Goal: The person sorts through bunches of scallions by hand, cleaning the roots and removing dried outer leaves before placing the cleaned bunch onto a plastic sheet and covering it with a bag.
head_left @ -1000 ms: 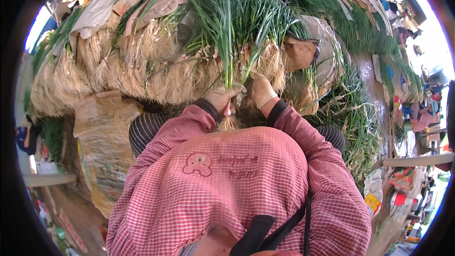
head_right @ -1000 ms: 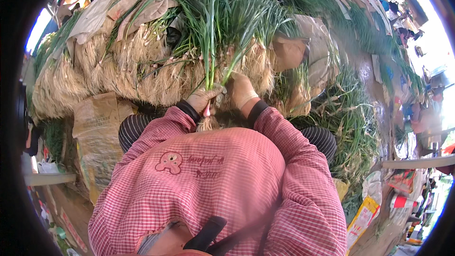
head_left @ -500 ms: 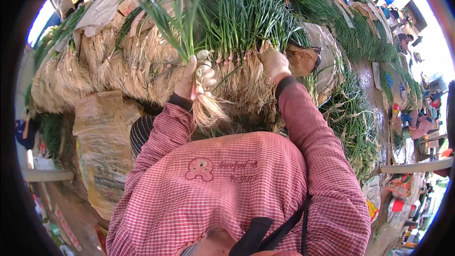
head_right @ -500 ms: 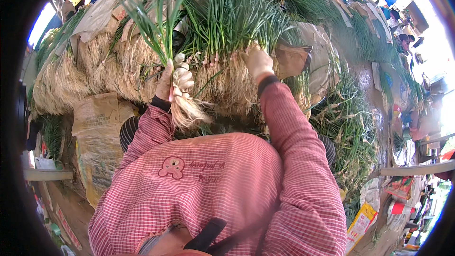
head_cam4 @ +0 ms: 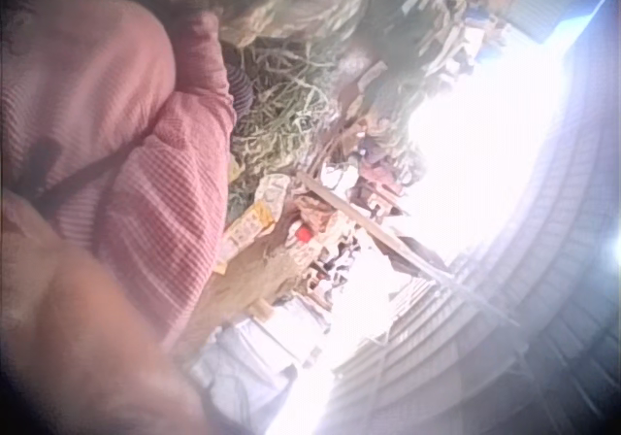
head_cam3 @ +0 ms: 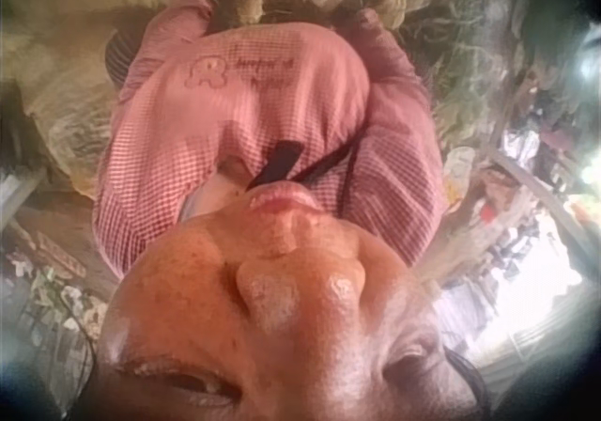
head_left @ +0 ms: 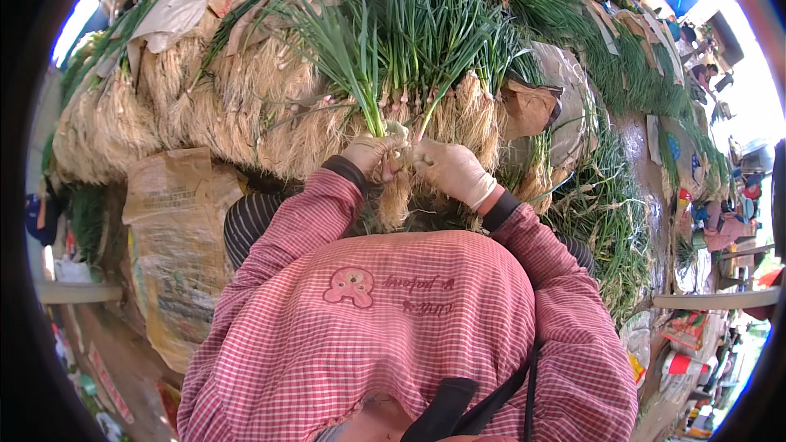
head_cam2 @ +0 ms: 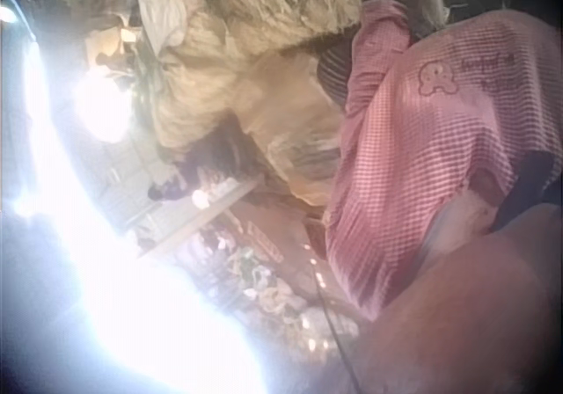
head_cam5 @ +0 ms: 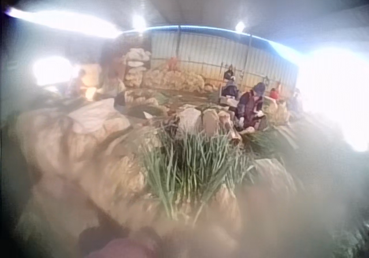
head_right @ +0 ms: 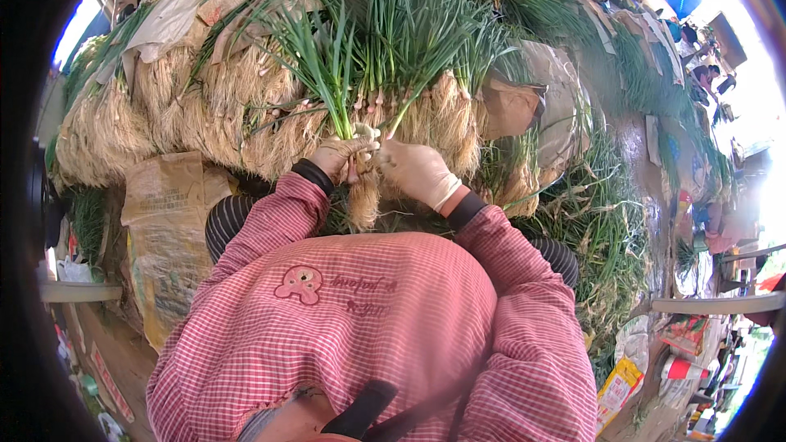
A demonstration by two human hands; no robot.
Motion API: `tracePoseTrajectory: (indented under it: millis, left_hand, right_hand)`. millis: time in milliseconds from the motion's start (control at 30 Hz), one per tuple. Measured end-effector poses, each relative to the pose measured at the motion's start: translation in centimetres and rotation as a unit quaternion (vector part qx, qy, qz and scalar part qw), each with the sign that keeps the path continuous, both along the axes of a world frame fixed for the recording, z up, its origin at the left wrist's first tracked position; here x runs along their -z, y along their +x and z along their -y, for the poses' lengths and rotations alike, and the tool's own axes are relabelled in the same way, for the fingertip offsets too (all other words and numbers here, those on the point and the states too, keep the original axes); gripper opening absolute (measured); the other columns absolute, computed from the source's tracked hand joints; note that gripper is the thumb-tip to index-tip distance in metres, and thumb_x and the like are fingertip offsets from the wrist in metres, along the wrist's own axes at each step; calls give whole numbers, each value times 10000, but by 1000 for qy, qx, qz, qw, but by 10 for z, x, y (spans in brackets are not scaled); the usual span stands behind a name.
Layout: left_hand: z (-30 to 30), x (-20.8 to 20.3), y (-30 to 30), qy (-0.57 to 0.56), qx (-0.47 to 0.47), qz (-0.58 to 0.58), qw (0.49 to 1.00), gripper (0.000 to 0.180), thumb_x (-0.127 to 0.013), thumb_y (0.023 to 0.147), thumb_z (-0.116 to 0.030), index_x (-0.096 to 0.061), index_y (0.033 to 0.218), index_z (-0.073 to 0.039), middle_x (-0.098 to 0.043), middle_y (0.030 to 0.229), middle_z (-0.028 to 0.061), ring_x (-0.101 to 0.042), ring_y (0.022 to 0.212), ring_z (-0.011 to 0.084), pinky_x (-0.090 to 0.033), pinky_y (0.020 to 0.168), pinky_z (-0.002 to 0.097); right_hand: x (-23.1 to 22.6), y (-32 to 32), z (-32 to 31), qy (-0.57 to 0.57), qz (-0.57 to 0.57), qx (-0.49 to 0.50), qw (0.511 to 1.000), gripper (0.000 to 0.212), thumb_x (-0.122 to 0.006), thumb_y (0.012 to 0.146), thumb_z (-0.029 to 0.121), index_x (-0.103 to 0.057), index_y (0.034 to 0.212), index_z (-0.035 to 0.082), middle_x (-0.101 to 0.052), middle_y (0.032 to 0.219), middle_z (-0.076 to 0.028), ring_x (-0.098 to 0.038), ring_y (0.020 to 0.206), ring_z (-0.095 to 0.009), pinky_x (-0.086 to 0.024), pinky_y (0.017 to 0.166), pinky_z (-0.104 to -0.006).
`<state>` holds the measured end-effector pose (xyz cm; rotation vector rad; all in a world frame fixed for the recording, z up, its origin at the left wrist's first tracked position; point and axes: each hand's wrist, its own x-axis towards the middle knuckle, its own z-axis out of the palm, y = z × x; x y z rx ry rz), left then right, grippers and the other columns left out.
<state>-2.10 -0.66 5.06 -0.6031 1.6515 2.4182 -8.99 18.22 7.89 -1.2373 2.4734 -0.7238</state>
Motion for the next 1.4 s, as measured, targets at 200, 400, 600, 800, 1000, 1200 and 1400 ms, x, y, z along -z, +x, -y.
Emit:
tracePoseTrajectory:
  millis: [200, 400, 600, 800, 1000, 1200, 1400]
  left_hand:
    - [-12, -10, 2, 72, 52, -18, 996, 218, -631, 906, -181, -649, 1019, 4, -673, 717, 73, -543, 414, 107, -395, 333, 215]
    - [-10, 5, 8, 225, 135, -41, 964, 231, -589, 931, -137, -579, 1126, -13, -667, 980, 99, -599, 694, 131, -499, 544, 220]
    - [1, 40, 10, 212, 129, -65, 966, 278, -605, 918, -128, -536, 1161, -14, -641, 887, 70, -575, 674, 123, -490, 587, 225]
    - [14, -56, 43, 262, 225, -205, 916, 505, -645, 878, -168, -416, 1296, -2, -561, 758, -10, -517, 573, 86, -454, 531, 217]
    - [50, -72, 54, 370, 252, -400, 800, 533, -636, 880, -123, -331, 1304, -19, -586, 707, 19, -571, 485, 154, -403, 422, 278]
    - [67, -66, 54, 374, 203, -460, 779, 483, -640, 881, -140, -397, 1296, -102, -522, 711, 28, -526, 495, 143, -382, 439, 271]
    - [73, -61, 53, 267, 63, -357, 893, 480, -610, 882, -126, -382, 1304, -118, -537, 769, 22, -552, 604, 122, -446, 481, 245]
  right_hand:
    - [-13, 11, -5, 50, 176, -187, 965, 222, -524, 934, 277, -622, 998, 89, -660, 854, -92, -667, 719, -228, -543, 663, -325]
    - [23, -27, -28, -226, 457, 137, 849, 290, -525, 974, 283, -616, 1113, 46, -665, 1040, -72, -663, 824, -134, -519, 690, -259]
    - [45, -25, 8, -225, 264, 127, 929, 273, -605, 928, 278, -601, 1064, 42, -642, 905, -70, -603, 777, -177, -487, 747, -288]
    - [45, -112, -13, -143, -58, 223, 962, 277, -574, 915, 235, -566, 1124, 53, -639, 994, -184, -632, 893, -326, -507, 830, -412]
    - [15, -169, 21, -26, -156, 308, 938, 621, -655, 842, 316, -429, 1351, 40, -508, 1251, -217, -506, 1169, -344, -433, 978, -372]
    - [7, -191, 28, 153, -170, 380, 896, 649, -711, 764, 425, -519, 1280, 81, -510, 1290, -159, -518, 1196, -306, -449, 962, -418]
    - [63, -221, -19, -5, 56, 432, 900, 852, -624, 810, 568, -346, 1427, 50, -393, 1456, -160, -380, 1341, -307, -339, 1082, -388]
